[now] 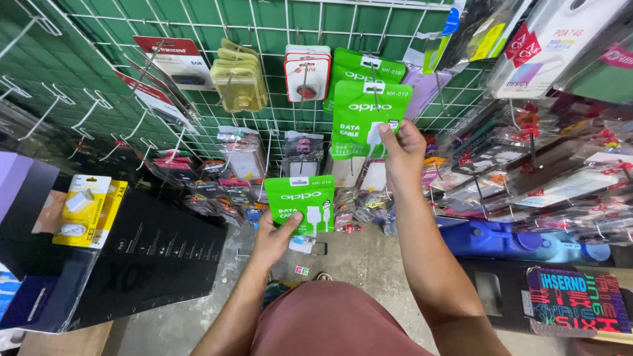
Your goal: The recorder is seen organizing and checking several data cables and phone accessories in a stationary store.
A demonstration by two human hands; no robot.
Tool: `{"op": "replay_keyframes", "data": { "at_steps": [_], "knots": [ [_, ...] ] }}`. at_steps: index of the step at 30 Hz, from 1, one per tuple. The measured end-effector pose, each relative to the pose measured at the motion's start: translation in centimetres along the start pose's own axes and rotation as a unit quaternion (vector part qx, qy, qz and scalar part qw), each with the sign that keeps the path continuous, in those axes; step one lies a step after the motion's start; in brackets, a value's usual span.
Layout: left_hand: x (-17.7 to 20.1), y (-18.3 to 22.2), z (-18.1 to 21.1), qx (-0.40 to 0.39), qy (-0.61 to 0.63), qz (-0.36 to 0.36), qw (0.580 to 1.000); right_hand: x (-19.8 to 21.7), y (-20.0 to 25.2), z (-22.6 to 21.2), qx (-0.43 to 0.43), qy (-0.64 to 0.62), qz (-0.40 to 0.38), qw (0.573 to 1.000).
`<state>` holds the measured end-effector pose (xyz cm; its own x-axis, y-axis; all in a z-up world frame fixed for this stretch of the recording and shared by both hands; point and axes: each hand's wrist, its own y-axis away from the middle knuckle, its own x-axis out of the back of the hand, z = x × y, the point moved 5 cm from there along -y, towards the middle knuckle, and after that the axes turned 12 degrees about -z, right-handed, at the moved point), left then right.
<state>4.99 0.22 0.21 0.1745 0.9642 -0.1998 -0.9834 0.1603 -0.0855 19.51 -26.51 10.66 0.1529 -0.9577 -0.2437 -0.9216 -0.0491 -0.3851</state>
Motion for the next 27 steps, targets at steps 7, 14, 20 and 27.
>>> {"op": "replay_keyframes", "data": {
  "at_steps": [7, 14, 20, 27],
  "knots": [
    [0.0, 0.3, -0.4, 0.017, 0.002, -0.007, 1.0, 0.4, -2.9, 1.6, -0.006, 0.037, 0.021, 0.999],
    [-1.1, -0.2, 0.8, 0.002, 0.006, -0.025, 1.0, 1.7, -4.3, 3.9, 0.005, 0.069, 0.011, 0.998],
    [-1.8, -1.7, 0.3, 0.01, -0.002, -0.057, 0.998, 2.6, -3.3, 4.5, -0.003, 0.066, 0.025, 0.998],
    [-4.1, -4.1, 3.3, -0.02, -0.081, -0.105, 0.991, 1.1, 1.1, -0.1, 0.032, 0.124, 0.006, 0.992]
  ]
}}
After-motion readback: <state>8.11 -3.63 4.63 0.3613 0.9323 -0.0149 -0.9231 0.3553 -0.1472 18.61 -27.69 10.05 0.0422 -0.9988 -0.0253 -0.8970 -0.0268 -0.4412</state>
